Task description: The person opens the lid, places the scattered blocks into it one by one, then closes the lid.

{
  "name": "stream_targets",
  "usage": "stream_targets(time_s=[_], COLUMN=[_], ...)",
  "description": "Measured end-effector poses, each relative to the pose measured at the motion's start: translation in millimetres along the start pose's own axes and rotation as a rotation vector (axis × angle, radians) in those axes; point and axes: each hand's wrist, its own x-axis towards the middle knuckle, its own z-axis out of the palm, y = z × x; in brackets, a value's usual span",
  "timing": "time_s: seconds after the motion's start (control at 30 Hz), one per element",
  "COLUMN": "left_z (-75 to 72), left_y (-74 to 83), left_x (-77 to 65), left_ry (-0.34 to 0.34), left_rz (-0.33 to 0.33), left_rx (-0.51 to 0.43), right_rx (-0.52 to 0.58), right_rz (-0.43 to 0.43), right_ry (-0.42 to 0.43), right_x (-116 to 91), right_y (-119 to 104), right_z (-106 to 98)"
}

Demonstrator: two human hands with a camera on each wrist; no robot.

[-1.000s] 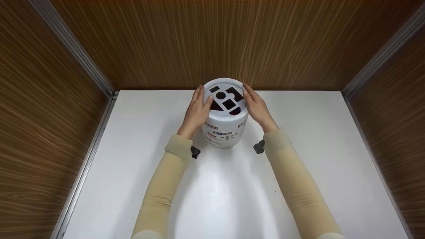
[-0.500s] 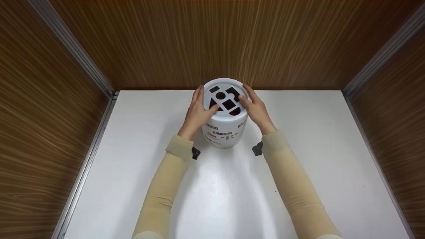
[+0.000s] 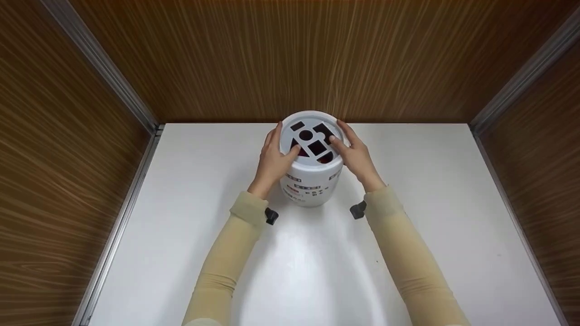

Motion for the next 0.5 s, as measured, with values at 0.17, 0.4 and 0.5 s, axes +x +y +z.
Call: stream_targets(time_s=[0.17,0.4,0.5], left_z=[3.7,8.9,10.3], left_y=[2.8,8.2,10.0], left_x=[-5.5,-13.9,-17.4], left_ry=[-0.027,-0.042,-0.053], left_rz=[0.021,0.067,0.078], left_rx=[-0.004,0.008,0.005], right_rx=[-0.07,-0.107,-0.114], right_rz=[-0.03,-0.036,-0.04], right_ry=[0.043,0.099,0.122], right_x=[-13,-34,-42], right_y=[4,5,6], right_z=[-4,-7,-7])
